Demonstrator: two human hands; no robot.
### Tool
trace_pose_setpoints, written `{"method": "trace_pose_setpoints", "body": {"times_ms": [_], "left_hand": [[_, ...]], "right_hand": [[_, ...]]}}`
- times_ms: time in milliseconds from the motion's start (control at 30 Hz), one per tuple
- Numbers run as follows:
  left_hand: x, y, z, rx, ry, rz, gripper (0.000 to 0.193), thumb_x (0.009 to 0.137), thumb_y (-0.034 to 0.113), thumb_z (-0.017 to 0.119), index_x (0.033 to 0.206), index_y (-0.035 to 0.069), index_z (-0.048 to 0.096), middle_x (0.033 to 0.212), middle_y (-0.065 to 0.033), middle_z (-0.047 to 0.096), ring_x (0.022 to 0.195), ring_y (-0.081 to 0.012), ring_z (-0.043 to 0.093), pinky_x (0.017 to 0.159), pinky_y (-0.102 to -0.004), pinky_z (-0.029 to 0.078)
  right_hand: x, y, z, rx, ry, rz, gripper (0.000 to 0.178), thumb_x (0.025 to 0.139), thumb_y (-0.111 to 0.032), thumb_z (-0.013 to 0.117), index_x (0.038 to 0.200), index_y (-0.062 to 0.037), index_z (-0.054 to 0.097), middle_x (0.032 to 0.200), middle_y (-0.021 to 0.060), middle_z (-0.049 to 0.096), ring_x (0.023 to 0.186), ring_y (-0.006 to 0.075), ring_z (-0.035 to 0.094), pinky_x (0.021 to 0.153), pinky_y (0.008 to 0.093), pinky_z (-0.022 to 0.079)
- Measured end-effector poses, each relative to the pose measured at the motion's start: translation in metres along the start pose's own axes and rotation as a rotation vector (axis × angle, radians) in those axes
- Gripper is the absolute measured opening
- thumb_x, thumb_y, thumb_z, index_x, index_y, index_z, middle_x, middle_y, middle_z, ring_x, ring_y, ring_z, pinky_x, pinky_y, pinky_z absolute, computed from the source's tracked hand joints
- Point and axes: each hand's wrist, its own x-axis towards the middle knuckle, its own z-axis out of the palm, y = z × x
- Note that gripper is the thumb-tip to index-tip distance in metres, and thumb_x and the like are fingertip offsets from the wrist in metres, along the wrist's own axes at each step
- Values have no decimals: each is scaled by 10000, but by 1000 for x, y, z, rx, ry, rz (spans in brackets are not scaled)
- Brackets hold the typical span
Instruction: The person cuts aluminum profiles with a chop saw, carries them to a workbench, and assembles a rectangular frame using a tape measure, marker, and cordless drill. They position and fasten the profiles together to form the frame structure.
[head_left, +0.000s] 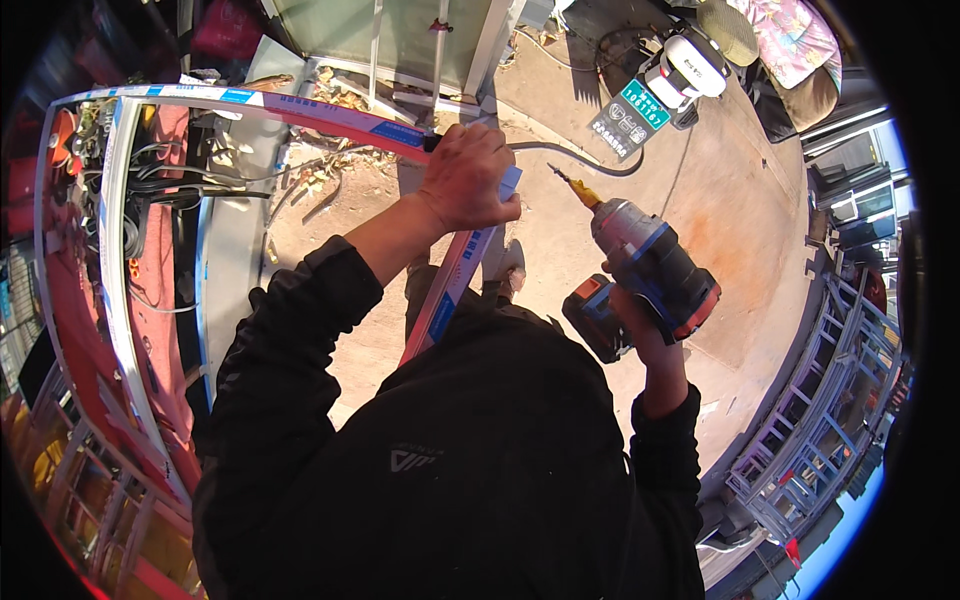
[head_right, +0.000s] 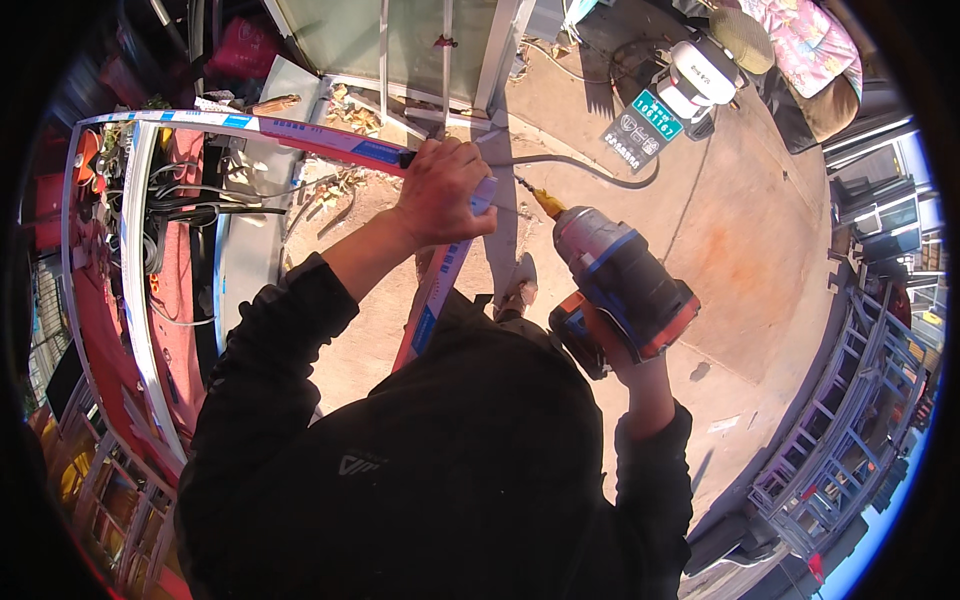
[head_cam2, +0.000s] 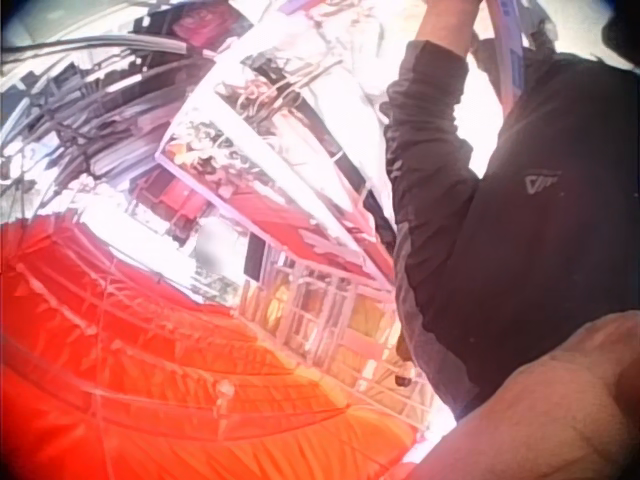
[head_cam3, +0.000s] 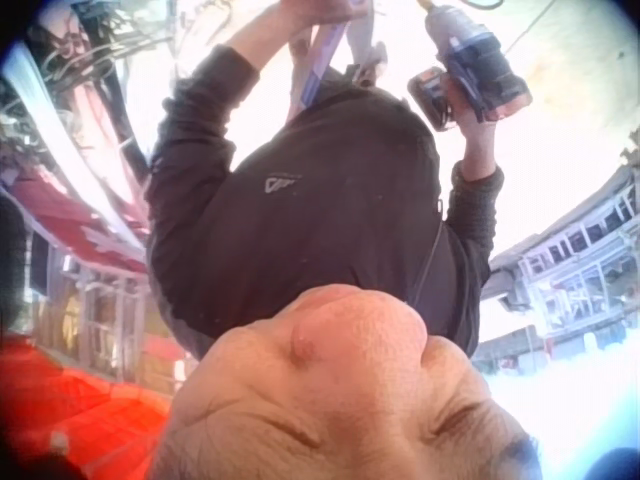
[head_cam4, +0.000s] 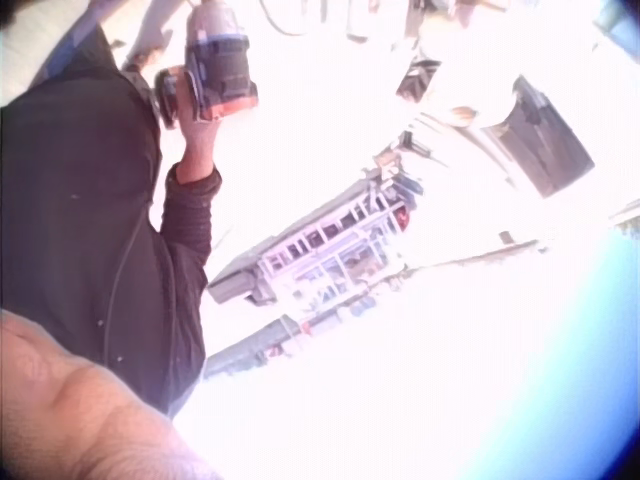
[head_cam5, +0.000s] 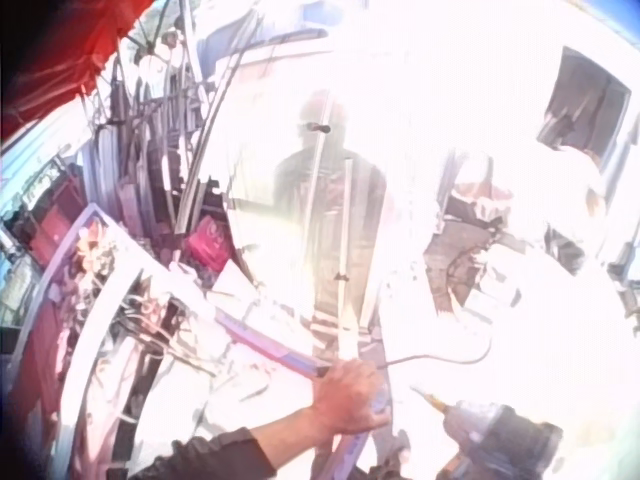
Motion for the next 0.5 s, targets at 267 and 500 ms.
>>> {"method": "trace_pose_setpoints", "body": {"times_ms": [267, 500], "left_hand": [[-5, -3, 2, -74, 51, 2, 304, 603, 292, 750, 796, 74, 663, 890, -62, 573, 935, -242, 554, 826, -387, 410], [-7, -6, 3, -83, 76, 4, 251, 612, 285, 736, 715, 67, 663, 868, -80, 598, 930, -233, 568, 826, -374, 414]], "right_hand": [[51, -57, -37, -307, -272, -18, 416, 836, -56, 752, 1217, -49, 584, 1090, 91, 645, 964, 216, 652, 855, 338, 528], [84, -96, -23, -433, -384, -45, 516, 759, -14, 780, 1228, -33, 569, 1109, 119, 631, 1015, 281, 640, 905, 370, 506]]}}
